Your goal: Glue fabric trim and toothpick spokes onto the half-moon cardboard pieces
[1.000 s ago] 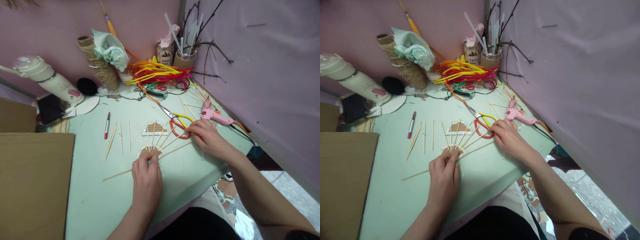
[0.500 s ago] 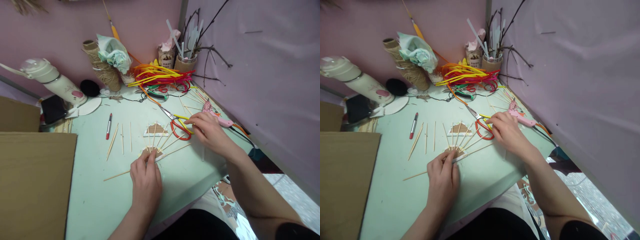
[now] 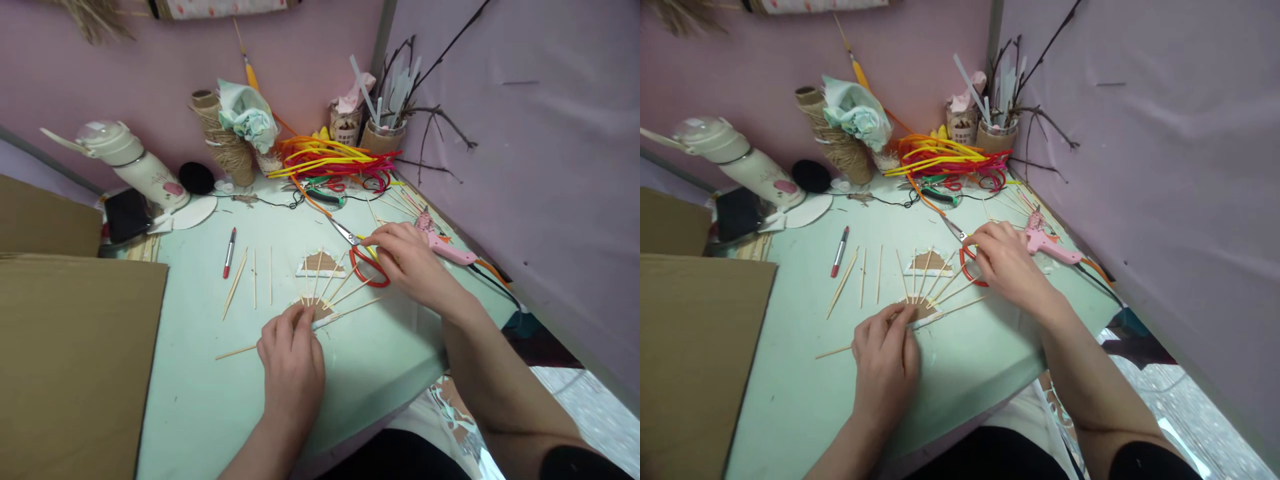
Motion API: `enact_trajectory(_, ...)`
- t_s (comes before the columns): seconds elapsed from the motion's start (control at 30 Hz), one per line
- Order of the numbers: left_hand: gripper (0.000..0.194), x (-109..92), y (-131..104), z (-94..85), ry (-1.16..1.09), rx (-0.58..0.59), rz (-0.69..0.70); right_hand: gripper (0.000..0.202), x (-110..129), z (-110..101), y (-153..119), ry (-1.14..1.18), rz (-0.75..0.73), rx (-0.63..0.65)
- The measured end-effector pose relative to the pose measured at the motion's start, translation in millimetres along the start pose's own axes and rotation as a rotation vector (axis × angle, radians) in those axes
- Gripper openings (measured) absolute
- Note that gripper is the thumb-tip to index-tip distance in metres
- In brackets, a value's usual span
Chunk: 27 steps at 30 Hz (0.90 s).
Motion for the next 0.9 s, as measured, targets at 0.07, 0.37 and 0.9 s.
enact_trajectory(0.07, 0.032, 4, 1, -2.8, -0.022, 0.002, -0.014, 0.032, -1, 0, 0, -0.001, 0.002, -0.010)
enact_trajectory(0.37, 0.032, 8, 1, -9.2, -0.103, -0.039, 0.005, 0.028, -40, -29, -33, -0.142, 0.121, -0.124)
enact_trajectory(0.9, 0.033, 5, 2, -0.3, -0.128, 0.021, -0.012, 0.052, -136, -49, -67, -0.427, 0.380, -0.004)
Point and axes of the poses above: each hand's wrist, its own y-axis towards the middle knuckle, its own z-axis out of the palm, x = y × z, the point moved 8 cm from there along y, towards the middle knuckle, and after that the axes turned 11 degrees about y, right-handed, at the moved point
